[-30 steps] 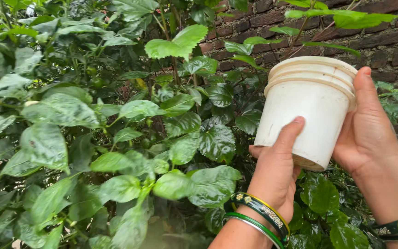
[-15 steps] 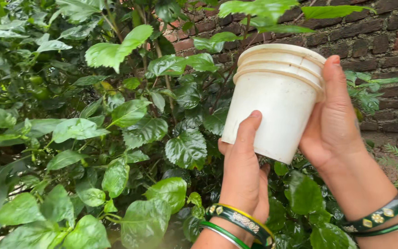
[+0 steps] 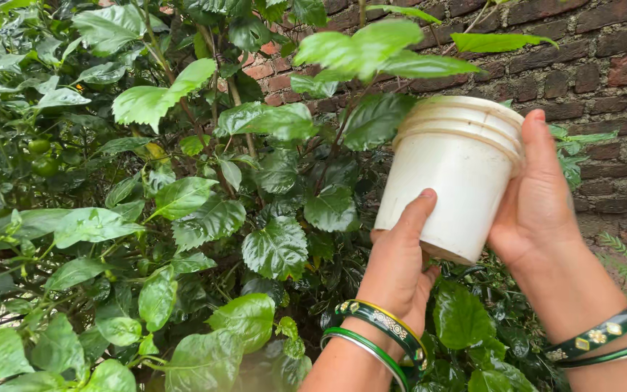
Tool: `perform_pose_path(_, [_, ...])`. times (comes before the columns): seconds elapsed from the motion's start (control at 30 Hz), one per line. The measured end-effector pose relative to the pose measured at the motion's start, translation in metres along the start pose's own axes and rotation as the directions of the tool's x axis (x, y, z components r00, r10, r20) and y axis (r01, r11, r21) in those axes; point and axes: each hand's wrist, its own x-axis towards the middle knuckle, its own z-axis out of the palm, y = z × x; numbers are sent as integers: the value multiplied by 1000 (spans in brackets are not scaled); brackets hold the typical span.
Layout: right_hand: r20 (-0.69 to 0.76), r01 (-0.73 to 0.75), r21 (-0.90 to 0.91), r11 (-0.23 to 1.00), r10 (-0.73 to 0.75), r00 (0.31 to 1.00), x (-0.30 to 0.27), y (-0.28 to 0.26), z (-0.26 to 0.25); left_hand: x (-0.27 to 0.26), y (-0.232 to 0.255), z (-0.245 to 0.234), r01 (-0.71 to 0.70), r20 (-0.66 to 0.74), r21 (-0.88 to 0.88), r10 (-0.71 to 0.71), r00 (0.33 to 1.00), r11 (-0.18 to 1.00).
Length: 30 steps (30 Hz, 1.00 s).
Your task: The person dips a bucket into a larger container of water and pours it onto several green plants and bushes in an outdoor area.
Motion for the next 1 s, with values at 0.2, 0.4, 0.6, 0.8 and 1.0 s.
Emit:
perform_pose_path(0.2, [16,81,-63,995,-80,997,1,-8,-10,5,-14,1,89,-48,-11,-89,995,996])
perform_pose_path(0.4, [54,31,-17,999,-30,998,-7,-1,4,-13,-7,7,-116,-186,7,115,976,993])
perform_pose_path(0.6, [27,-133,41,990,132,991,-15,12,18,-27,3,3,-216,-243,28,216,946,976])
perform_pose_path(0.8, [-28,-308,165,937,316,948,-14,28,8,-27,-4,-11,-228,-135,17,229,964,973])
perform_pose_path(1.0, [84,-85,-3,996,85,993,-17,29,7,-33,-2,-20,-91,-183,-54,79,980,994])
